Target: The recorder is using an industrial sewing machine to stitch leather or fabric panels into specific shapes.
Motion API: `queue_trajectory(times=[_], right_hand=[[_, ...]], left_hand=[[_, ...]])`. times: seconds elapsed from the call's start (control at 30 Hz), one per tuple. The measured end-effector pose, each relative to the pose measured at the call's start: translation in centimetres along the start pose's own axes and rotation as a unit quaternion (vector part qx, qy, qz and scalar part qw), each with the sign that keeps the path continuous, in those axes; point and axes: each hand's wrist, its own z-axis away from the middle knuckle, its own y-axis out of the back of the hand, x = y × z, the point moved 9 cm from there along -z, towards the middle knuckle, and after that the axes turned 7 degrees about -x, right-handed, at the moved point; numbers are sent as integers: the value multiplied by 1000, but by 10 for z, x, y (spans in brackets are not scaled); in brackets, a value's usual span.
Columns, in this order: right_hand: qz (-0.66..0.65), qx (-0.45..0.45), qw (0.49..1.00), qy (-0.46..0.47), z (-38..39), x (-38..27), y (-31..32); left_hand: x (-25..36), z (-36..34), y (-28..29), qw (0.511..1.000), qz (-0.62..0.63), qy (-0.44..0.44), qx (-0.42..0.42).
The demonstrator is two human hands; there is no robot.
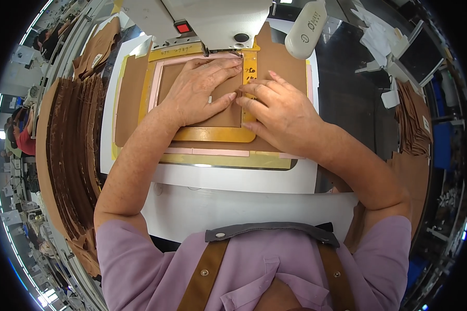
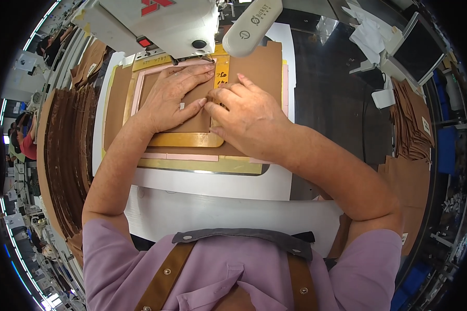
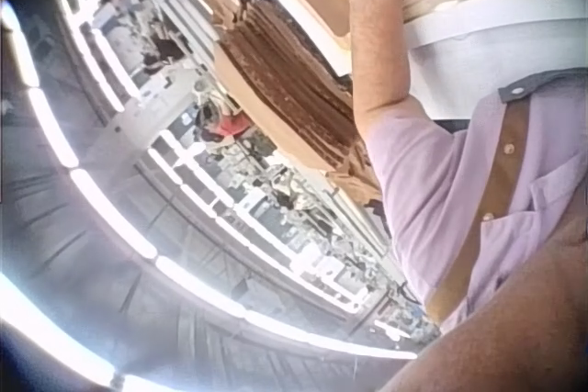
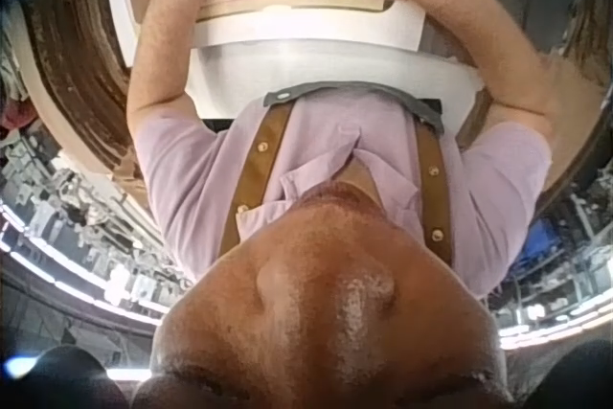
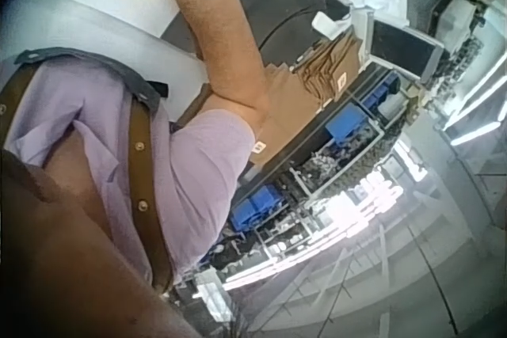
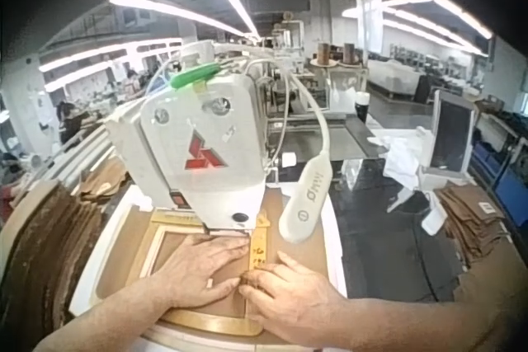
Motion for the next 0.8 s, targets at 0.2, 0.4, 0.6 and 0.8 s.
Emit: queue_trajectory(times=[0.2,0.4,0.6,0.8], right_hand=[[19,-26,999,38,10,-23,-2],[38,-21,998,55,10,-27,-2],[31,-33,999,26,10,-25,-3],[-6,-37,999,15,12,-25,-4]], left_hand=[[8,-4,-1,998,-59,12,-3],[11,-2,-2,999,-22,27,3],[8,1,0,999,-15,18,23],[10,1,1,998,-51,15,36]])
